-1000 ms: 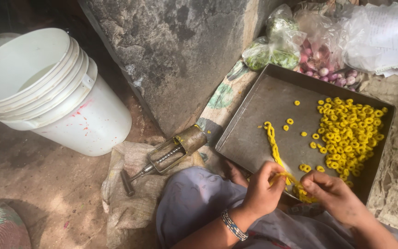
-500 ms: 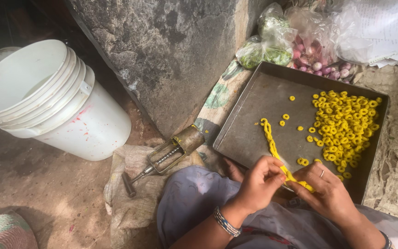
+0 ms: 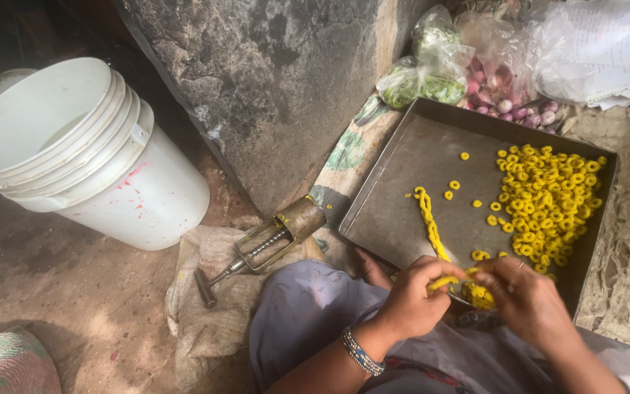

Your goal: The person sits on the floor with a metal tray of yellow dough on their lap. They pinch pieces off long extruded dough strands, shape the pieces into small rings by hand, and place the rings onto the tray with a growing pile of similar rings. A manual dough press rests beside the tray.

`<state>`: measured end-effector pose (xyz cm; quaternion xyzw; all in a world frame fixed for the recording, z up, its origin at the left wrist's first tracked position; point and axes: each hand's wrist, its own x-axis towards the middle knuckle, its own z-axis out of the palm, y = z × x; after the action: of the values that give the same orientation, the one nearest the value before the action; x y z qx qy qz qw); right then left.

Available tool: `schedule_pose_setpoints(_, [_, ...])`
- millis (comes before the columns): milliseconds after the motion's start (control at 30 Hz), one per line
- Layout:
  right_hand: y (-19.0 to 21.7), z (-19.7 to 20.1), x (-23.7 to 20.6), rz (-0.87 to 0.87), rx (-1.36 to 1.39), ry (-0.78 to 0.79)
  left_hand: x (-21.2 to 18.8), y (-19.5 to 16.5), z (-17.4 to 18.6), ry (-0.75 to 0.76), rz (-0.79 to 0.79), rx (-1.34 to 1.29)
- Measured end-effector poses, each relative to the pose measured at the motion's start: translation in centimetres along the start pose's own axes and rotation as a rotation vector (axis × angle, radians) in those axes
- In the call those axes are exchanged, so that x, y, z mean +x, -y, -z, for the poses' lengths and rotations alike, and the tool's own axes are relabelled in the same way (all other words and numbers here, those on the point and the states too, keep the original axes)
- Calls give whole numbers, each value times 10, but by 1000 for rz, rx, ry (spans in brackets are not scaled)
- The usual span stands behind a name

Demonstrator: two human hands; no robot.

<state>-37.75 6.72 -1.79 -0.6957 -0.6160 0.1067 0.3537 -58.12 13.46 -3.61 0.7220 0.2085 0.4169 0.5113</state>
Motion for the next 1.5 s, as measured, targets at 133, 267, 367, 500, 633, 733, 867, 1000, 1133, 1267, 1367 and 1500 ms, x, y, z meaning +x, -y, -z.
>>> schedule_pose_setpoints(133, [-3, 20, 16, 120, -321, -263, -4, 2, -6, -2, 42, -166])
schedule_pose_setpoints(267, [20, 22, 16, 313, -334, -305, -5, -2, -6, -22, -13, -17])
schedule_pose_setpoints(367, [41, 0, 2, 344, 178, 76, -6, -6, -8, -31, -69, 21])
schedule_pose_setpoints(500, [32, -8, -10, 362, 109, -34, -7, -4, -10, -52, -88, 3])
schedule_pose_setpoints(633, [-6, -15, -13, -36, 79, 15, -4, 0, -8, -149, 29, -84])
schedule_pose_setpoints(733, [-25, -29, -16, -167, 620, 141, -3, -1, -7, -252, -107, 118])
schedule_pose_setpoints(867, [-20, -31, -16, -247, 605, 86, -4, -9, -4, -244, -209, 180])
schedule_pose_setpoints(1000, [10, -20, -13, 215, 88, -122, -3, -20, 1, -151, -70, 54])
schedule_pose_setpoints(1133, [32, -8, -10, 372, 7, -119, -3, -29, 5, -55, 8, 112])
schedule_pose_setpoints(1267, [36, -1, -9, 329, -32, -165, -2, -32, 3, -170, -76, 24])
schedule_pose_setpoints(1367, [32, -2, -9, 336, -106, -206, -2, -29, 4, -149, -140, 146])
schedule_pose_setpoints(1500, [24, -11, -10, 196, -31, -159, -4, -21, 2, -49, -120, 201])
